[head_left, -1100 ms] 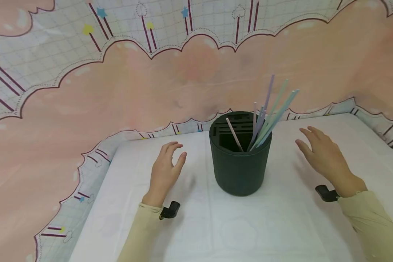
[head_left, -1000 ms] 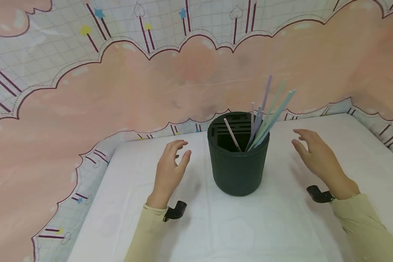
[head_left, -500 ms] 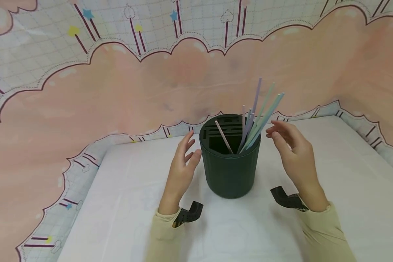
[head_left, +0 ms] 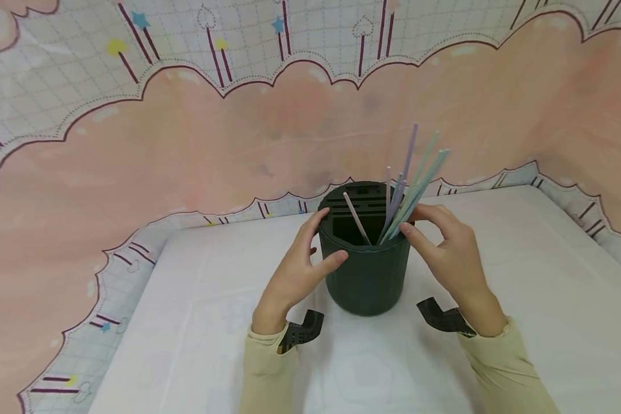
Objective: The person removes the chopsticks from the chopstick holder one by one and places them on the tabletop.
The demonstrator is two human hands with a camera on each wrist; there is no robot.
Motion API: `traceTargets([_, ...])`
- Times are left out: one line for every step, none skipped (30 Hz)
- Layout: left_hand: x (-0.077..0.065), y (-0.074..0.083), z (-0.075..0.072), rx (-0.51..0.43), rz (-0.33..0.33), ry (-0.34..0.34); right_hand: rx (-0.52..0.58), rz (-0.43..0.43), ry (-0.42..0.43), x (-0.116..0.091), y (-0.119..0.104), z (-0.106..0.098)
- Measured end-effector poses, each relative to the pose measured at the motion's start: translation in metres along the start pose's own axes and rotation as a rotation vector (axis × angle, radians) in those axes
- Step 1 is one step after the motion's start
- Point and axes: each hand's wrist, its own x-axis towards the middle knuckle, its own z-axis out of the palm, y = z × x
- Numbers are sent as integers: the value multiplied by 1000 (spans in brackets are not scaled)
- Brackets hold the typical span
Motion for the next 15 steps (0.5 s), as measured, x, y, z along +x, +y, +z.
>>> traceTargets([2,-4,1,23,-9,6,-15,-20,-3,0,0,1])
traceTargets([3,-8,3,44,-13,17,-19,-32,-8,-1,0,2])
traceTargets([5,-12,4,60,-18,26,-23,-38,-14,-1,0,3])
traceTargets([6,-14,5,72,-21,33,-26,-40,-20,-1,0,4])
traceTargets([7,-16,5,78,-21,40,-30,-40,-27,-1,-1,5])
traceTargets([8,-17,5,82,-25,42,-36,-35,-38,-1,-1,6])
traceTargets([8,-17,5,83,-28,44,-40,-32,-49,-2,-2,6])
traceTargets([9,-17,4,85,-30,49,-41,-27,-62,-2,-4,7])
traceTargets([9,-17,4,90,-35,50,-43,-18,-77,-2,-5,8])
traceTargets([9,-17,4,95,-41,53,-47,-12,-94,-3,-7,8])
traceTargets([9,-17,4,96,-42,56,-49,-11,-110,-3,-8,9])
traceTargets([9,-17,4,94,-47,56,-53,-7,-126,-3,-9,9])
traceTargets([9,-18,4,91,-48,59,-56,-4,-139,-3,-10,9])
traceTargets([9,-18,5,88,-49,59,-59,3,-148,-4,-11,9])
traceTargets([9,-19,6,83,-49,57,-59,13,-153,-4,-12,9])
